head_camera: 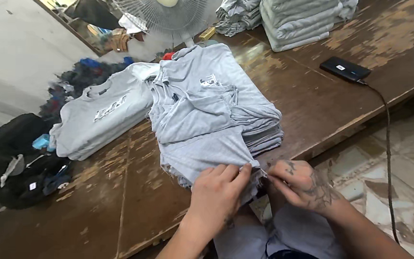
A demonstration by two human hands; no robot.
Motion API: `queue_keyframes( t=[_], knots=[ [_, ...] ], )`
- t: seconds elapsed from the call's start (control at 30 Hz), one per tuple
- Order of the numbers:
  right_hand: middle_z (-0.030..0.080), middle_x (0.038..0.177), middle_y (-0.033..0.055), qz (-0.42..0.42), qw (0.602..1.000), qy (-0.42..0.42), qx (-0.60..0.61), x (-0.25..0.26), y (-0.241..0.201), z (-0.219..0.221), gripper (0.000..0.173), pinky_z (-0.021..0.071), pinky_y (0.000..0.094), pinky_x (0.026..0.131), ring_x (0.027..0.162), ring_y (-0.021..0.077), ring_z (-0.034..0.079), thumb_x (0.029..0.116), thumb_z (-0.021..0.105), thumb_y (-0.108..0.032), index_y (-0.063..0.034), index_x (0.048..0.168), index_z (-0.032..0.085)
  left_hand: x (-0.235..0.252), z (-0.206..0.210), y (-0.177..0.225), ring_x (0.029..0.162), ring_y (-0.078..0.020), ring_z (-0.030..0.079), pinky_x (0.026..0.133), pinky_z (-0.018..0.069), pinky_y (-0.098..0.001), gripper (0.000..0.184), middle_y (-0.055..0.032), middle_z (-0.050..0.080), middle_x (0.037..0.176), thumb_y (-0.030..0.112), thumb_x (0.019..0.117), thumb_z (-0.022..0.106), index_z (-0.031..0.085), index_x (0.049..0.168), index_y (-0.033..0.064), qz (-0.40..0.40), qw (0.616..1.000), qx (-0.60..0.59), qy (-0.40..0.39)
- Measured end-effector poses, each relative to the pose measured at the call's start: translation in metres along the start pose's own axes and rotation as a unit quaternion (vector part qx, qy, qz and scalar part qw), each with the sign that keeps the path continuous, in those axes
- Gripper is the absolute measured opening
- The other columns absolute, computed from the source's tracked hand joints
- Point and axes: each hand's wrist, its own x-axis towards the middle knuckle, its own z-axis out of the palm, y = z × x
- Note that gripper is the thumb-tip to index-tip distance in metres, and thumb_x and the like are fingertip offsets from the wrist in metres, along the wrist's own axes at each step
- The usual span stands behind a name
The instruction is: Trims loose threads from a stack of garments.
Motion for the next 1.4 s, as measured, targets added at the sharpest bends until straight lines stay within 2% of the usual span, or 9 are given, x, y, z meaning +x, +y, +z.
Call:
queue_keyframes(
  t=[0.3,0.53,0.7,0.87,1.03,1.13,1.2,1.23,1.4],
  knots=[
    [0.068,0.077,0.0097,-0.01,0.994,0.034,0.103,0.002,-0.011,0.01,0.023,0.0541,0.0222,0.068,0.07,0.0133,0.065,0.1017,0.052,-0.014,-0.0013,0.091,0.067,-0.002,0.002,0.003,0.062,-0.0272,0.066,0.048,0.048,-0.0392,0.031,-0.0087,0.07,0.08,0.007,0.0895,0.057,0.077,0.113,0.0118,-0.027,0.999,0.038,0.006],
    [0.064,0.067,0.0099,0.078,0.997,-0.023,-0.004,0.013,0.002,0.014,0.054,0.0521,0.0389,0.052,0.057,0.022,0.063,0.0973,0.059,-0.053,-0.0014,0.084,0.069,-0.016,-0.005,-0.009,0.068,-0.0218,0.066,0.055,0.0529,-0.0366,0.034,-0.0106,0.07,0.089,0.024,0.0972,0.057,0.071,0.121,0.0048,-0.115,0.988,-0.087,0.051],
    [0.073,0.081,0.0133,0.112,0.992,0.02,0.048,0.018,0.005,0.036,0.018,0.0586,0.0335,0.065,0.07,0.0206,0.071,0.0933,0.063,-0.014,0.0005,0.089,0.073,-0.02,-0.009,-0.005,0.069,-0.0187,0.066,0.056,0.0532,-0.033,0.033,-0.0093,0.07,0.091,0.025,0.0971,0.058,0.071,0.122,0.006,-0.105,0.988,-0.095,0.056],
    [0.068,0.071,0.0085,0.07,0.988,-0.06,0.121,-0.003,0.0,0.007,0.025,0.0528,0.0273,0.059,0.062,0.0135,0.064,0.0969,0.06,-0.02,-0.0032,0.081,0.07,-0.036,-0.007,-0.009,0.061,-0.0138,0.056,0.053,0.0471,-0.03,0.042,-0.0055,0.063,0.079,0.038,0.097,0.061,0.068,0.12,0.0037,-0.165,0.976,-0.132,0.06],
    [0.072,0.082,0.0066,-0.018,0.987,-0.091,0.131,0.0,-0.002,-0.007,0.027,0.0566,0.0273,0.068,0.074,0.0136,0.069,0.1021,0.058,-0.027,-0.0074,0.093,0.073,-0.037,-0.015,-0.029,0.069,-0.0353,0.07,0.061,0.0547,-0.0607,0.026,-0.0152,0.069,0.077,0.02,0.0902,0.071,0.068,0.106,0.0005,-0.221,0.945,-0.179,-0.161],
    [0.069,0.083,0.0075,-0.07,0.991,-0.055,0.097,0.023,-0.011,-0.001,0.024,0.0556,0.0295,0.07,0.077,0.0179,0.067,0.1012,0.057,-0.025,-0.0086,0.095,0.073,-0.048,-0.048,-0.06,0.071,-0.0083,0.062,0.069,0.0555,-0.0272,0.017,-0.0062,0.063,0.081,0.007,0.0978,0.058,0.06,0.099,-0.01,-0.317,0.896,-0.164,0.266],
    [0.071,0.095,0.0122,-0.108,0.988,-0.084,0.075,0.052,-0.018,0.012,0.023,0.0571,0.0405,0.08,0.092,0.028,0.07,0.0991,0.059,-0.026,-0.0079,0.097,0.073,-0.028,-0.065,-0.069,0.058,-0.0002,0.054,0.054,0.0507,-0.0181,0.003,0.0088,0.053,0.073,0.008,0.1032,0.049,0.047,0.105,0.0066,-0.297,0.766,-0.204,0.532],
    [0.073,0.104,0.0149,-0.118,0.986,-0.106,0.059,0.071,-0.019,0.02,0.024,0.0565,0.0466,0.088,0.102,0.033,0.07,0.0983,0.06,-0.026,-0.0069,0.101,0.074,-0.019,-0.066,-0.063,0.058,0.0022,0.055,0.053,0.0497,-0.0171,0.002,0.0134,0.056,0.073,0.013,0.1043,0.05,0.049,0.106,0.0123,-0.267,0.769,-0.211,0.541],
    [0.063,0.14,0.0192,-0.047,0.982,-0.175,-0.058,0.177,0.021,0.086,0.039,0.0337,0.0685,0.113,0.139,0.0418,0.051,0.1026,0.057,-0.038,-0.0137,0.13,0.071,-0.005,0.001,-0.046,0.083,-0.0142,0.066,0.076,0.0559,-0.0299,0.034,-0.0134,0.069,0.1,0.017,0.1066,0.043,0.068,0.114,-0.0048,-0.296,0.923,-0.196,0.15]
  ],
)
